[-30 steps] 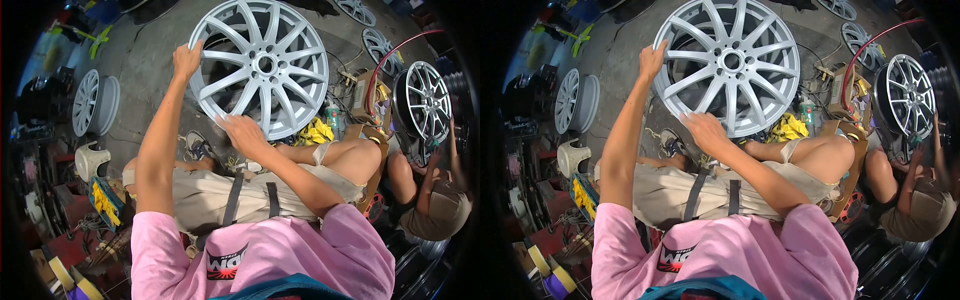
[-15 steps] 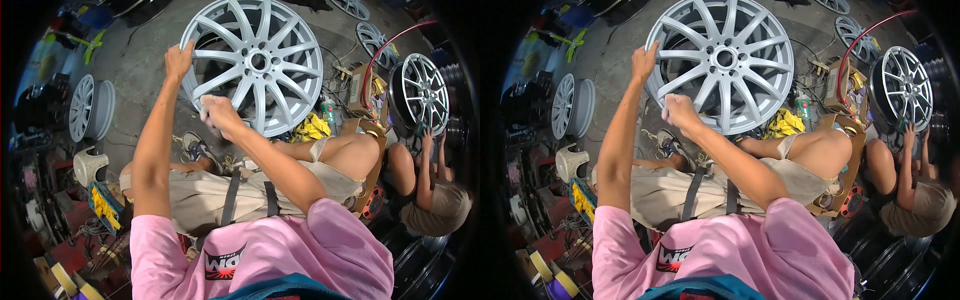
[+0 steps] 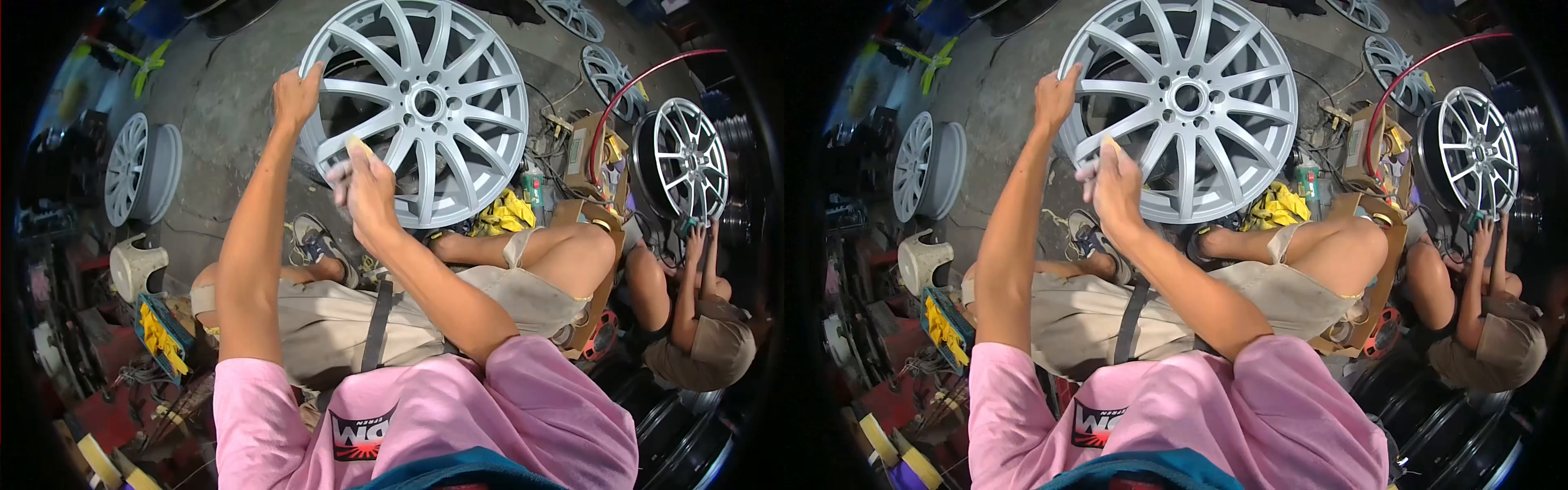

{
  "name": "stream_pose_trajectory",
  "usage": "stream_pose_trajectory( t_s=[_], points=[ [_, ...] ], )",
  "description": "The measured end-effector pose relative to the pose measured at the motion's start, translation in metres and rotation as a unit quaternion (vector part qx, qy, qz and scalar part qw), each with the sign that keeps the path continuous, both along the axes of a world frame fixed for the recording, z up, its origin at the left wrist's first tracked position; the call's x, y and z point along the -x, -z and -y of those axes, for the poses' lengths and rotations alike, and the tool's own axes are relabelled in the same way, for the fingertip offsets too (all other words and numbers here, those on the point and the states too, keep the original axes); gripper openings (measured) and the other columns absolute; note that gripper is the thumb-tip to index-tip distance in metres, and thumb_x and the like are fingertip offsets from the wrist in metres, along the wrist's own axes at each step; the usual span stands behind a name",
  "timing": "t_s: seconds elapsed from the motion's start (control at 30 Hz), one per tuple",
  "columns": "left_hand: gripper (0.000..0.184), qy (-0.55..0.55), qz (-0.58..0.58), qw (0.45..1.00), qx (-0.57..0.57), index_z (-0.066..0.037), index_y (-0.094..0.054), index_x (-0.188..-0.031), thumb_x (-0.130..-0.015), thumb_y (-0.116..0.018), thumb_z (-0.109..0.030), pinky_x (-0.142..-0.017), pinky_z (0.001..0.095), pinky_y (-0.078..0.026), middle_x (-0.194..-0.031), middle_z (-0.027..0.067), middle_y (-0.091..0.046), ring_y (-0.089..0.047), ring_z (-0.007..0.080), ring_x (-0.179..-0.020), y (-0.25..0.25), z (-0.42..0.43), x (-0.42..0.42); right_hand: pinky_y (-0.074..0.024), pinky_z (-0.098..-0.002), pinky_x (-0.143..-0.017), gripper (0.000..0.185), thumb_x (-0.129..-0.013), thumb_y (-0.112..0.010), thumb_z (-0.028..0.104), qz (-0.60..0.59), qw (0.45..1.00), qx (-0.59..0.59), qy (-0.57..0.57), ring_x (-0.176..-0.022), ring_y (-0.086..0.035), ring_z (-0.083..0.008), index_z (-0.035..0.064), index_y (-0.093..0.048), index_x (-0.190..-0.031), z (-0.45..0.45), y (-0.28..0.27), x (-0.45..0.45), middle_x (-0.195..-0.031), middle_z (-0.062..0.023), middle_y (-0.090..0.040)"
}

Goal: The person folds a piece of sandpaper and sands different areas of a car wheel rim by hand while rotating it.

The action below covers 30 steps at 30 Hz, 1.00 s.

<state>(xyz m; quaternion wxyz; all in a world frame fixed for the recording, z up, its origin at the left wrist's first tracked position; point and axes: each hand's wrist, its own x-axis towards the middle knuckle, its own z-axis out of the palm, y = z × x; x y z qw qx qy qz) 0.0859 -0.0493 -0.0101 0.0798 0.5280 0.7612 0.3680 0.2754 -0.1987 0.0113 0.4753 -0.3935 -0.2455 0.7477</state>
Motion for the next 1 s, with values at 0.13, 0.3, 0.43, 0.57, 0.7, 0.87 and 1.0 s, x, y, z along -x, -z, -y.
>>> stream_pose_trajectory(
  t_s=[0.13, 0.3, 0.43, 0.57, 0.7, 0.87, 1.0],
  points=[
    [0.059, 0.019, 0.042, 0.999, 0.007, 0.003, -0.077, -0.100, -0.095, -0.065, -0.054, -0.084, 0.0490, -0.053, -0.086, 0.0285, -0.073, -0.071, 0.0416, -0.090, 0.000, -0.002, -0.010, -0.0399, -0.0287, -0.047, 0.033, -0.116, -0.041, 0.028, -0.040, 0.992, 0.114, -0.040, -0.051, -0.051, -0.0129, 0.0018, -0.059, -0.106, 0.005, 0.013, -0.013, -0.089, -0.0149, -0.072],
    [0.058, 0.010, 0.037, 0.999, 0.000, 0.004, -0.077, -0.102, -0.095, -0.064, -0.052, -0.089, 0.0519, -0.053, -0.093, 0.0320, -0.073, -0.070, 0.0513, -0.100, -0.008, 0.004, -0.011, -0.0422, -0.0289, -0.050, 0.019, -0.107, -0.042, 0.008, -0.095, 0.971, 0.211, 0.053, -0.055, -0.052, -0.0147, 0.0016, -0.054, -0.094, -0.060, 0.015, -0.006, -0.097, -0.0212, -0.075],
    [0.057, 0.021, 0.059, 0.998, 0.031, 0.003, -0.077, -0.103, -0.095, -0.064, -0.052, -0.090, 0.0526, -0.053, -0.098, 0.0319, -0.073, -0.070, 0.0505, -0.103, -0.010, 0.004, -0.009, -0.0429, -0.0292, -0.055, 0.009, -0.106, -0.043, 0.004, -0.073, 0.971, 0.203, 0.101, -0.061, -0.051, -0.0120, 0.0011, -0.051, -0.103, -0.102, 0.041, -0.037, -0.104, -0.0167, -0.070],
    [0.057, 0.015, 0.038, 0.999, -0.002, 0.003, -0.077, -0.101, -0.095, -0.064, -0.051, -0.089, 0.0528, -0.053, -0.094, 0.0308, -0.074, -0.071, 0.0500, -0.100, -0.006, 0.000, -0.008, -0.0428, -0.0306, -0.054, 0.019, -0.109, -0.045, 0.009, -0.018, 0.993, 0.116, -0.006, -0.056, -0.050, -0.0142, 0.0007, -0.057, -0.097, -0.049, 0.027, -0.004, -0.088, -0.0135, -0.068],
    [0.056, 0.021, 0.059, 0.998, 0.002, 0.003, -0.077, -0.101, -0.095, -0.064, -0.051, -0.089, 0.0534, -0.054, -0.092, 0.0307, -0.074, -0.071, 0.0508, -0.098, -0.009, 0.006, -0.015, -0.0405, -0.0277, -0.054, 0.015, -0.105, -0.053, 0.008, -0.043, 0.990, 0.123, -0.057, -0.056, -0.049, -0.0139, -0.0009, -0.063, -0.098, -0.022, 0.003, 0.012, -0.081, -0.0094, -0.065],
    [0.055, 0.003, 0.053, 0.999, -0.009, 0.003, -0.077, -0.099, -0.095, -0.062, -0.050, -0.091, 0.0545, -0.054, -0.094, 0.0314, -0.074, -0.070, 0.0532, -0.100, -0.004, 0.002, -0.016, -0.0409, -0.0264, -0.051, 0.015, -0.100, -0.050, 0.006, -0.018, 0.991, 0.135, 0.019, -0.057, -0.050, -0.0102, -0.0033, -0.061, -0.103, -0.126, 0.053, -0.053, -0.077, -0.0076, -0.060],
    [0.057, 0.025, 0.025, 0.999, -0.024, 0.004, -0.074, -0.112, -0.096, -0.062, -0.049, -0.094, 0.0558, -0.053, -0.103, 0.0326, -0.073, -0.068, 0.0538, -0.105, -0.008, 0.003, -0.018, -0.0414, -0.0263, -0.050, 0.025, -0.111, -0.051, 0.023, 0.072, 0.996, 0.001, -0.061, -0.057, -0.058, -0.0108, 0.0034, -0.064, -0.117, -0.054, 0.000, -0.001, -0.087, -0.0097, -0.073]
  ],
)
